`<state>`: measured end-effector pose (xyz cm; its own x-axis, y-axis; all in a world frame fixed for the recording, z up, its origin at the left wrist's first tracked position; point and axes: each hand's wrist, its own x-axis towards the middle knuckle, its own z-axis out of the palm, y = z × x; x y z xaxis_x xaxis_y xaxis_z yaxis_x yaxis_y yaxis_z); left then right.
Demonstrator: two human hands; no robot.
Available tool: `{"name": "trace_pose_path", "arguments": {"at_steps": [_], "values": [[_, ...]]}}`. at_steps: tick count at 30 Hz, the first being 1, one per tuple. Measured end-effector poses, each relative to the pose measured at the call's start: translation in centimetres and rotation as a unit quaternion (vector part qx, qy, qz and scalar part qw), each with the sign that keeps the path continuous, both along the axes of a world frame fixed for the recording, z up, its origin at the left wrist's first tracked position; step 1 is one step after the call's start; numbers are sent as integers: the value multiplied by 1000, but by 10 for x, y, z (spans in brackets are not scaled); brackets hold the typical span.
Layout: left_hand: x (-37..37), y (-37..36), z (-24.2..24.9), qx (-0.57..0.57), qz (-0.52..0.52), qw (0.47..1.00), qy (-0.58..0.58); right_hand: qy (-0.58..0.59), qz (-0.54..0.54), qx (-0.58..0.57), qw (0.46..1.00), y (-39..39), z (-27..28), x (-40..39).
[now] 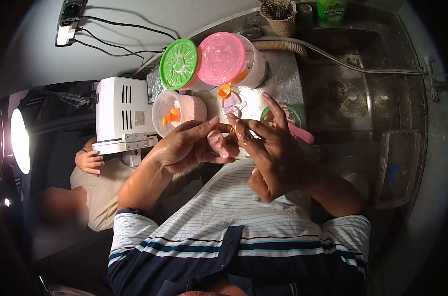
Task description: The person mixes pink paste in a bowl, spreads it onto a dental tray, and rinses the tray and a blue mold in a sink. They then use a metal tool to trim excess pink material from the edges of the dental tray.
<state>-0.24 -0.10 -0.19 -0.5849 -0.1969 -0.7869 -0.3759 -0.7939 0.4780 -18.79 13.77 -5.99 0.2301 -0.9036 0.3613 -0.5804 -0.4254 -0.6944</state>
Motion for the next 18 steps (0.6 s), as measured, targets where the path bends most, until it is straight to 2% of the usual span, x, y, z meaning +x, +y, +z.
{"name": "trace_pose_path", "arguments": {"at_steps": [2, 6, 9, 10, 13, 18], "values": [[2, 0, -1, 24, -2, 1000, 1, -24, -10, -57, 998, 0, -7, -1], [5, -1, -1, 37, 0, 999, -12, -11, -18, -84, 996, 2, -3, -3], [7, 2, -1, 55, 4, 998, 16, -196, 84, -37, 976, 1, -3, 5], [7, 3, 0, 69, 23, 997, 15, -195, 82, -38, 977, 2, -6, 10], [8, 7, 4, 83, 36, 996, 14, -305, 82, -33, 948, 7, -12, 22], [16, 7, 1, 112, 39, 992, 31, -199, 58, -90, 974, 7, -6, 21]]}}
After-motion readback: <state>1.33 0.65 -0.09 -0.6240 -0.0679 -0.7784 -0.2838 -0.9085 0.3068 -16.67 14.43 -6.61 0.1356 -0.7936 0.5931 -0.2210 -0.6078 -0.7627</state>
